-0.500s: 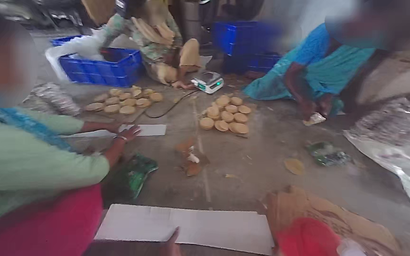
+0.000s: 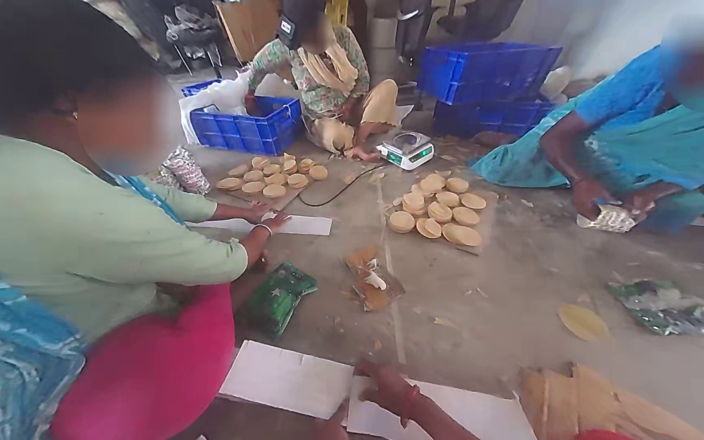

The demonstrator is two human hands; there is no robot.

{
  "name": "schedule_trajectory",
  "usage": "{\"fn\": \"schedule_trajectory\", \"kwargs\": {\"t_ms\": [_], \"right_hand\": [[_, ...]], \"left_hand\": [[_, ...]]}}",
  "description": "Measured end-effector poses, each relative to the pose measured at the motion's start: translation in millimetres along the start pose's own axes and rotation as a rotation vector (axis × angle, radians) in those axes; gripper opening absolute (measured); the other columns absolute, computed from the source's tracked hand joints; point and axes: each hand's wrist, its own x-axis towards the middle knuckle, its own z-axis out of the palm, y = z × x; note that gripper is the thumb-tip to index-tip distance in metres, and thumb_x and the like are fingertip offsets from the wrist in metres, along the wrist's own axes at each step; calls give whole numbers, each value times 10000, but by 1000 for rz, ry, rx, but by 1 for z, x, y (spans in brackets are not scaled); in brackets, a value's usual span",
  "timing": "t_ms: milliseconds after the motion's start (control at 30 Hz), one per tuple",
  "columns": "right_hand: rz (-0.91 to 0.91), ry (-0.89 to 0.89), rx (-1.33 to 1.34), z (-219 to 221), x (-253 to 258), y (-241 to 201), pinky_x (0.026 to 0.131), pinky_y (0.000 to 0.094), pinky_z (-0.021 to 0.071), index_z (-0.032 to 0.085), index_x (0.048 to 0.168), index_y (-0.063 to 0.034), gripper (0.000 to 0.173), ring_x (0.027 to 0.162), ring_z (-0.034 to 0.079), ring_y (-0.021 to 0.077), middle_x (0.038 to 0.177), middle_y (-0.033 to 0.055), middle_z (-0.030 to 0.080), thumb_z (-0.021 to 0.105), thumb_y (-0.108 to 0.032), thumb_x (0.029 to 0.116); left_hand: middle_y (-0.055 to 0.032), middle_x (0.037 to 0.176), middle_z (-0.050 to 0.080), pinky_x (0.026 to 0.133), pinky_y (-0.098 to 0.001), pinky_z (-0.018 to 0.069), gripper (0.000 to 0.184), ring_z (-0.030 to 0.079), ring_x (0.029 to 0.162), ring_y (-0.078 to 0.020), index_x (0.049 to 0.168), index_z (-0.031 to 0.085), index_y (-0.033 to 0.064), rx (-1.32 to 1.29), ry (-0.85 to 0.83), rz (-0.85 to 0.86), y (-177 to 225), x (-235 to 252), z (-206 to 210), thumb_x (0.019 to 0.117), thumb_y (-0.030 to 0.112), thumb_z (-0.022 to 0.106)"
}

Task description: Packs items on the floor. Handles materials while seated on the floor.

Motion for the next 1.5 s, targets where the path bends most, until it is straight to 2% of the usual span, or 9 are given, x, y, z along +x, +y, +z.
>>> {"fn": "schedule_trajectory", "kwargs": {"t_ms": [133,233,400,700,900,1067,1267,1367,1500], "right_hand": [[-9,158,38,7,3,6,1054,532,484,593,1342,14,487,1190,640,379,1260,234,667,754,-72,890],[-73,321,8,19,6,18,1088,579,426,658,1294,-24,515,1260,559,417,1292,216,648,822,-115,815],[-113,438,-31,43,-5,25,1085,634,403,649,1361,-27,461,1271,582,438,1348,203,657,704,-159,923],[-185,655,-71,59,-13,16,978,649,472,700,1287,-21,404,1139,659,440,1223,211,713,693,-75,888],[-213,647,-74,50,-9,12,950,656,474,712,1247,3,379,1111,663,448,1179,229,715,705,-59,873],[-242,573,-100,27,3,-3,981,665,456,709,1216,30,342,1128,655,463,1174,251,708,704,-41,881],[-77,253,-84,-6,20,6,1135,550,412,548,1443,-15,563,1291,584,385,1367,230,624,721,-121,918],[-5,132,-49,-19,21,12,1156,505,406,576,1411,12,540,1320,568,370,1398,246,601,742,-151,924],[1,103,-102,-26,25,20,1155,501,413,613,1396,-17,496,1316,582,345,1389,219,624,726,-105,921]], "left_hand": [[-251,1346,545,974,-379,524,557,606,1134,-230,1434,381,-103,9,-10,-46,-1,-2,1,934,-96,628],[-222,1309,546,941,-377,540,548,606,1094,-201,1442,350,-72,-35,-61,-57,1,-3,-4,950,-104,589],[-210,1263,563,923,-320,554,468,633,1064,-165,1412,353,-114,-96,-101,-22,1,-1,-3,974,-117,517],[-216,1181,577,900,-349,537,334,612,1001,-197,1302,455,-134,-131,-49,-49,20,-27,17,970,-101,474],[-221,1216,567,919,-340,526,332,602,1024,-191,1320,449,-137,-146,-81,-49,26,-31,19,998,-55,457],[-231,1264,550,956,-292,524,476,612,1077,-155,1381,377,-156,-169,-144,57,22,-18,22,927,-169,519],[-297,1370,507,1014,-378,494,582,566,1174,-259,1401,389,-160,-195,-13,26,12,-5,33,858,-207,596],[-311,1450,472,1100,-421,431,571,525,1284,-320,1420,397,-166,-91,-5,1,7,-18,38,891,-155,613],[-260,1398,493,1014,-347,479,480,552,1190,-237,1408,400,-127,-67,-49,-15,10,-16,32,962,-87,574]]}}
